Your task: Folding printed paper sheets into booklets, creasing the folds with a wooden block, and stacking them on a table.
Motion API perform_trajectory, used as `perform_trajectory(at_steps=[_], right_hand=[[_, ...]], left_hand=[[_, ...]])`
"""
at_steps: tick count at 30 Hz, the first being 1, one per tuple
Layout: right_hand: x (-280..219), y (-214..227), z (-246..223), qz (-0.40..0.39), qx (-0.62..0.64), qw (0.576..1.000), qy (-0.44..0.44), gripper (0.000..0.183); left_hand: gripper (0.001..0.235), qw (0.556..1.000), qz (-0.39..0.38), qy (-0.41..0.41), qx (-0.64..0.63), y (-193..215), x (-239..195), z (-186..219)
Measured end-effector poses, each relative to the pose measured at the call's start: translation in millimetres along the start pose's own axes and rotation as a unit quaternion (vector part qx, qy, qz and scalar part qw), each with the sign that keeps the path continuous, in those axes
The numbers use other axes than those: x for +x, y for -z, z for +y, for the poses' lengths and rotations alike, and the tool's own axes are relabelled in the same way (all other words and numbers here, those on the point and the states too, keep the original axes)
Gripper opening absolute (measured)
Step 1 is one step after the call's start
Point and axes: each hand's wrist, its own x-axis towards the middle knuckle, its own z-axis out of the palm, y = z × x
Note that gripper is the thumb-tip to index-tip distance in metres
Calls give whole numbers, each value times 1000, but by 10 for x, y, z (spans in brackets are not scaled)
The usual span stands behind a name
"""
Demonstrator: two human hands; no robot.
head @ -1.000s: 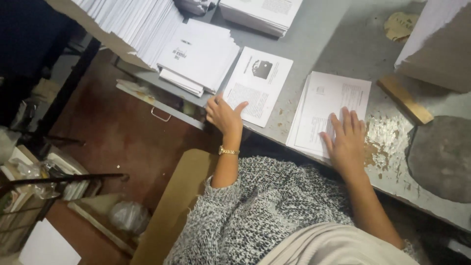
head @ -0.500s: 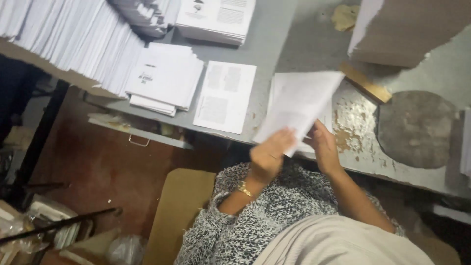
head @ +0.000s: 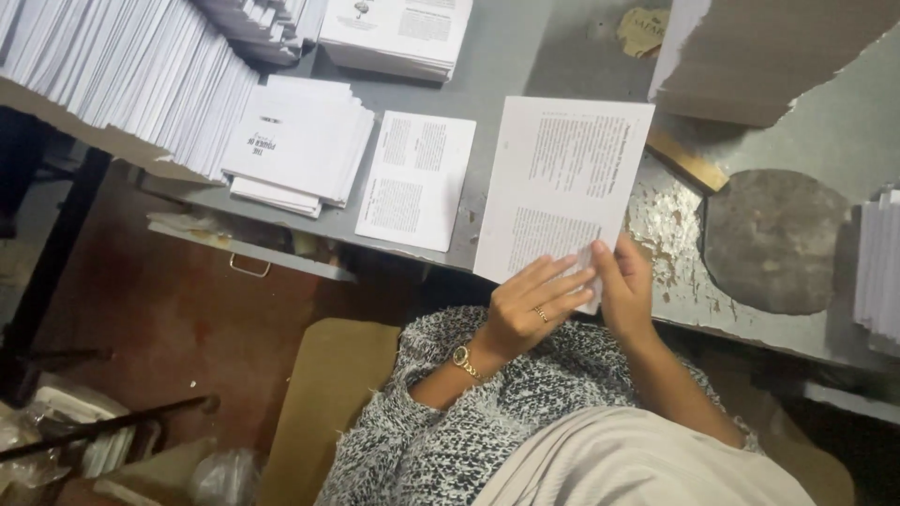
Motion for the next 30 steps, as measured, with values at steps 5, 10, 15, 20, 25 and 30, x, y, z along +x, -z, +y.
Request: perform_trajectory(at_steps=[5,10,15,20,25,30], right_hand=[[150,55,-6,33,-48,997,56,54],[284,171,374,15,-420,882,212,71],[391,99,692,-75,-546,782,292,59],[339,47,790,-105,-574,782,220,52],[336,56,810,-111,-575,786,200,53],[349,130,934,-65,-530,810,244,44]], left_hand=[[38,992,54,62,99,327,159,-255],[33,932,149,222,244,834,46,-1086],[96,734,-44,540,409,1131,-379,-1629],[91,725,-37,565,392,1125,-375,-1682],[93,738,10,566,367,1080,-391,-1664],[21,885,221,312,266,860,71,-1137]])
